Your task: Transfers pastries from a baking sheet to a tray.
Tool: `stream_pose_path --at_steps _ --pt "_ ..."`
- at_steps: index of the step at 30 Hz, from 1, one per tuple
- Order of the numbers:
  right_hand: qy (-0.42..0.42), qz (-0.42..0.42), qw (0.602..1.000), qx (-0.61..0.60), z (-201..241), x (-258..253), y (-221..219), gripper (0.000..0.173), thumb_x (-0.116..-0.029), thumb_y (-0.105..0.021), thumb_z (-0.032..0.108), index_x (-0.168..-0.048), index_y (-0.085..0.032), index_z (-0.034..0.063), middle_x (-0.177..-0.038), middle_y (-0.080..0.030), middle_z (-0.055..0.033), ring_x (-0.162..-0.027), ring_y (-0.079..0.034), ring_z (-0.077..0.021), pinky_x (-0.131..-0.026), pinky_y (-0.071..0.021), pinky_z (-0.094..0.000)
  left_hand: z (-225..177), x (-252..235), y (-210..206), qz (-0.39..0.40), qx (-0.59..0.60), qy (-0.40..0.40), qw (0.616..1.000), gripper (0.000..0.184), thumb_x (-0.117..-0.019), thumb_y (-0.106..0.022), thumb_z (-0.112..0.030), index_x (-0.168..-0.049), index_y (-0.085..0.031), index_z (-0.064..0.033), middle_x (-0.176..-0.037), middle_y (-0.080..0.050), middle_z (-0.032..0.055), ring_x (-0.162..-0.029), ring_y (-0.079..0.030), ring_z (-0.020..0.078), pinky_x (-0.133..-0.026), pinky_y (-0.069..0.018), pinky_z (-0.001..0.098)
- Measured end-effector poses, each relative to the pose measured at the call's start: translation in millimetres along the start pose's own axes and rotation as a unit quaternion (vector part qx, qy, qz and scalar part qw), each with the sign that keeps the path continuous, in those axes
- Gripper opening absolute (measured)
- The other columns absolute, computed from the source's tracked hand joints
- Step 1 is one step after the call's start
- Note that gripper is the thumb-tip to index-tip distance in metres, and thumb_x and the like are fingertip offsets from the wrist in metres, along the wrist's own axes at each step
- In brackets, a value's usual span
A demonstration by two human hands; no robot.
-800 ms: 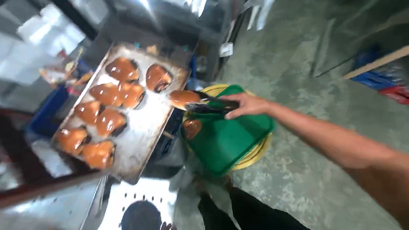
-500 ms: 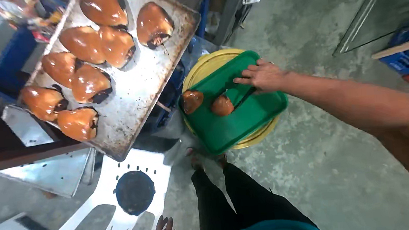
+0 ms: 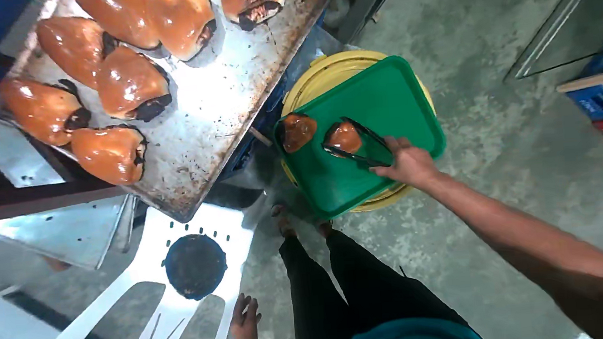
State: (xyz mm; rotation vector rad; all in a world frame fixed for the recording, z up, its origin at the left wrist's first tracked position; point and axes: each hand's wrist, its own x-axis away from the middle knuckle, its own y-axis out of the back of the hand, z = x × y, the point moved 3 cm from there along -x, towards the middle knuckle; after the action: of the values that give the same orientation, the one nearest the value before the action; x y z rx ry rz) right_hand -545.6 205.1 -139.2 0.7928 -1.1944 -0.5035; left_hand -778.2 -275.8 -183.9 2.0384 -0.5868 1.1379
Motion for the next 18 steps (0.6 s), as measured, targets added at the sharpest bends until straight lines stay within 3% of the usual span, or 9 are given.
stream_pose_path --at_steps 4,7,10,12,15,18 --pt "0.273 -0.115 0.95 0.102 13.5 -24.0 14.7 0.082 -0.0789 -0.088 0.024 -0.146 -0.05 -0.0024 -0.119 -0.063 -0.0302 -0.104 -0.065 -0.0486 -0.081 -0.0546 -0.0604 3.5 -8.3 11.2 -0.019 0.0 0.01 1.0 0.05 -0.1037 -0.054 -0.005 -0.15 -0.038 0.0064 -0.14 -0.05 0.0296 -0.111 -0.06 0.0331 -0.087 -0.0525 0.0477" --pt "0.343 -0.12 0.92 0.145 38.7 -45.9 15.8 0.084 -0.0796 -0.088 0.024 -0.149 -0.047 -0.0009 -0.122 -0.062 -0.0303 -0.109 -0.063 -0.0491 -0.084 -0.053 -0.06 12.1 -11.9 17.6 -0.028 -0.008 0.022 0.999 0.051 -0.1039 -0.055 -0.006 -0.15 -0.037 0.0067 -0.14 -0.05 0.0306 -0.11 -0.06 0.035 -0.087 -0.0524 0.0494" --pt "0.294 -0.083 0.94 0.153 47.5 -44.8 17.6 0.101 -0.0741 -0.091 0.029 -0.155 -0.037 0.0002 -0.129 -0.057 -0.03 -0.115 -0.06 -0.0486 -0.09 -0.0513 -0.0599 16.1 -12.4 23.5 -0.026 -0.012 0.021 0.999 0.053 -0.1034 -0.056 -0.008 -0.151 -0.037 0.0062 -0.141 -0.05 0.031 -0.112 -0.061 0.0371 -0.088 -0.0529 0.0515" --pt "0.241 -0.07 0.962 0.11 45.4 -26.8 30.7 0.105 -0.0725 -0.092 0.035 -0.155 -0.037 0.0 -0.129 -0.056 -0.0294 -0.111 -0.062 -0.0472 -0.087 -0.0533 -0.0597 14.4 -15.2 25.5 -0.021 0.007 0.021 1.0 0.054 -0.1037 -0.056 -0.01 -0.151 -0.036 0.0062 -0.141 -0.05 0.0313 -0.113 -0.061 0.0375 -0.089 -0.0527 0.052" --pt "0.164 -0.101 0.98 -0.042 47.3 7.3 74.3 0.094 -0.078 -0.09 0.037 -0.151 -0.044 0.0003 -0.122 -0.06 -0.0297 -0.096 -0.064 -0.0467 -0.078 -0.0532 -0.0646 -8.9 -26.3 23.6 -0.022 0.094 0.002 0.995 0.049 -0.1062 -0.051 -0.014 -0.149 -0.038 0.0062 -0.137 -0.051 0.0284 -0.105 -0.062 0.0307 -0.084 -0.0545 0.0459" --pt "0.15 -0.173 0.966 -0.122 85.5 28.9 132.4 0.075 -0.0879 -0.081 0.036 -0.145 -0.051 -0.0033 -0.117 -0.064 -0.0315 -0.095 -0.064 -0.0449 -0.082 -0.0509 -0.063 -80.5 -28.5 15.4 -0.012 0.183 -0.106 0.977 0.046 -0.1092 -0.042 -0.025 -0.143 -0.043 0.0054 -0.123 -0.061 0.0175 -0.095 -0.067 0.0198 -0.08 -0.0586 0.0376"
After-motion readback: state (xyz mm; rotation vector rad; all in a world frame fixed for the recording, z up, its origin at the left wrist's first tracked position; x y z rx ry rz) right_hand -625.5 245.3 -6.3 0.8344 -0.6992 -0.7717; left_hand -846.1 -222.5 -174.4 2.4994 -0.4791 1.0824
